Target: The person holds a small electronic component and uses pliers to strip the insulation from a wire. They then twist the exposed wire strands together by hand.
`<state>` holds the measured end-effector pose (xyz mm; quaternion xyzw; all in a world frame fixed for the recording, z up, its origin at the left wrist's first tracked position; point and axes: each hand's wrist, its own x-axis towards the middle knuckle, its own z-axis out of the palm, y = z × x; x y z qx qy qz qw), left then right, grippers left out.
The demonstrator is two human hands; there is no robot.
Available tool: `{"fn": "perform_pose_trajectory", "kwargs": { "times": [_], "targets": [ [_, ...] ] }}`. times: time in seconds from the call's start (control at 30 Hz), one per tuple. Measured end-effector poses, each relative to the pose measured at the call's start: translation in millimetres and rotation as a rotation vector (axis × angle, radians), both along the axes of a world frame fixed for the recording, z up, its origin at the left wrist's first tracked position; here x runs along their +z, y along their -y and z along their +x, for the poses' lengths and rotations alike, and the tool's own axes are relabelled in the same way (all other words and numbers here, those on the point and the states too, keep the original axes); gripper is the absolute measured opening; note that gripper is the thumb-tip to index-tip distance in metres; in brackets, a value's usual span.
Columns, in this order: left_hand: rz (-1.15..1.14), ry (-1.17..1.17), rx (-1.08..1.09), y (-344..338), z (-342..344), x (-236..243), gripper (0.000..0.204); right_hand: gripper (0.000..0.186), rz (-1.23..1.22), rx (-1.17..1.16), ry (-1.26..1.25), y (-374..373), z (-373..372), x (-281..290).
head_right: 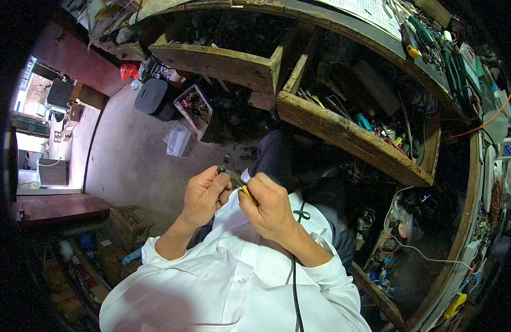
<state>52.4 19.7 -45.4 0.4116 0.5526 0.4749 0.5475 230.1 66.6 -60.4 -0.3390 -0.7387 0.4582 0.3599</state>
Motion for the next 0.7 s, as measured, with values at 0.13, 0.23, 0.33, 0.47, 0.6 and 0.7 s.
{"fn": "perform_pose_trajectory", "kwargs": {
  "times": [0.13, 0.23, 0.33, 0.47, 0.6, 0.7],
  "targets": [
    [-0.016, -0.016, -0.014, 1.5, 0.6, 1.3, 0.035, 0.022, -0.001, -0.019, -0.031, 3.0, -2.9, -3.4],
    [-0.047, 0.039, -0.005, 3.1, -0.3, -3.3, 0.037, 0.023, -0.092, 0.023, -0.054, 1.6, -1.8, -2.8],
    [-0.048, 0.215, -0.078, 5.2, -1.7, -6.4, 0.039, 0.025, -0.643, 0.056, -0.195, 0.2, 3.9, -1.9],
    [-0.161, 0.629, -0.096, 6.4, -8.2, -11.4, 0.042, 0.026, -0.525, 0.060, -0.182, -6.4, 5.6, -3.9],
    [-0.216, 0.888, -0.086, 3.1, -16.0, -13.1, 0.043, 0.018, -0.156, 0.086, -0.143, -6.0, 2.1, -4.9],
    [-0.230, 0.937, -0.096, 1.3, -17.8, -13.8, 0.044, 0.020, -0.018, 0.026, -0.017, -6.6, 0.7, -1.2]
  ]
}}
